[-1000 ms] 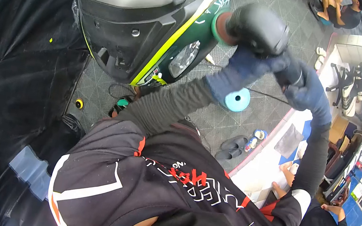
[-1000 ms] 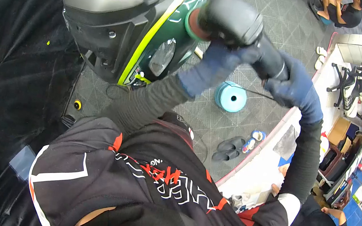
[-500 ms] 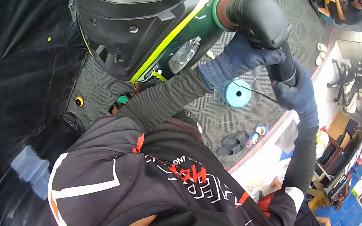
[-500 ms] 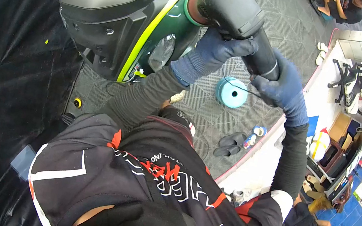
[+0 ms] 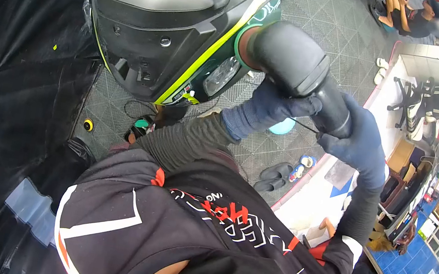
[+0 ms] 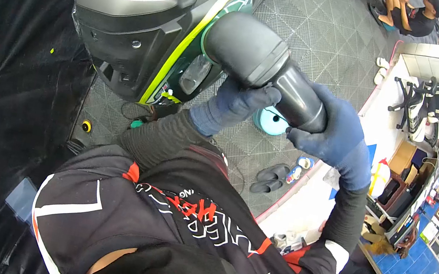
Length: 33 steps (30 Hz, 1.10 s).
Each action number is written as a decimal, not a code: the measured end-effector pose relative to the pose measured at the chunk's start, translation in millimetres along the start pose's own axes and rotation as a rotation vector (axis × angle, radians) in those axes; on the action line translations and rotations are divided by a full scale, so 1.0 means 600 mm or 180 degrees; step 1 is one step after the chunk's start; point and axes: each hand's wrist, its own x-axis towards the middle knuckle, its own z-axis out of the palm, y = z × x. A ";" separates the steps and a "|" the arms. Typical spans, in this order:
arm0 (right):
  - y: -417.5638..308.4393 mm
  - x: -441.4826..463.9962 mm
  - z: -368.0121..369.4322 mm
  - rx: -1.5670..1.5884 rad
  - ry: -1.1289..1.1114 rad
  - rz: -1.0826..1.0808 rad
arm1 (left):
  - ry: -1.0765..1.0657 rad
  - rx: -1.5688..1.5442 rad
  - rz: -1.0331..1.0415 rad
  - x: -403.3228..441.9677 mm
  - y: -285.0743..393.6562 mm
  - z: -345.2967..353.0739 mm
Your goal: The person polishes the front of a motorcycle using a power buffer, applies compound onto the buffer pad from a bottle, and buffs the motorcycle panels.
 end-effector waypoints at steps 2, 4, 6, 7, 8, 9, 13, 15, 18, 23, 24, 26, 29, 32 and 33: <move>-0.041 -0.006 -0.014 -0.0558 -0.0007 -0.0112 | 0.0040 -0.0307 -0.0247 0.004 0.011 0.009; -0.054 0.000 -0.024 -0.0538 0.0107 0.0097 | -0.0127 -0.0579 -0.0350 0.027 0.015 0.004; -0.077 0.007 -0.025 -0.0168 0.0090 0.0426 | -0.0232 -0.0934 -0.0484 0.042 0.017 0.000; -0.079 0.007 -0.025 -0.0207 0.0048 0.0406 | -0.0350 -0.0808 -0.0494 0.043 0.026 -0.005; -0.074 0.001 -0.023 -0.0472 -0.0026 0.0237 | -0.0258 -0.0010 -0.0290 0.026 0.033 -0.007; -0.072 -0.005 -0.020 -0.0729 -0.0092 0.0072 | -0.0167 0.0790 -0.0100 0.004 0.035 -0.011; -0.072 -0.025 0.041 -0.1143 -0.0092 -0.0354 | -0.0871 0.0163 -0.0502 -0.073 -0.003 -0.064; -0.084 -0.025 0.058 -0.1433 -0.0153 -0.0445 | -0.0788 -0.0331 0.0106 -0.089 0.005 -0.067; -0.064 -0.023 0.052 -0.1426 -0.0016 -0.0463 | -0.1042 0.0677 -0.0098 -0.071 0.002 -0.077; 0.013 -0.006 0.034 0.0298 0.0128 0.0535 | -0.1025 0.1487 0.0192 0.044 0.017 -0.028; 0.031 -0.008 0.049 0.0330 0.0143 0.0544 | -0.0854 0.0922 -0.0142 0.057 -0.002 -0.019; 0.078 -0.015 0.087 0.1412 0.0490 0.0755 | -0.0557 0.0413 -0.0455 0.049 0.002 -0.008; 0.137 -0.044 0.161 0.0909 0.0255 0.0412 | -0.1147 0.1807 -0.0096 -0.017 0.007 -0.043; 0.116 -0.053 0.214 0.0674 0.0509 -0.0173 | -0.1173 0.1947 0.0062 -0.084 -0.011 -0.085; 0.111 -0.050 0.216 0.0732 0.0552 -0.0137 | -0.1238 0.1958 0.0012 -0.076 -0.013 -0.087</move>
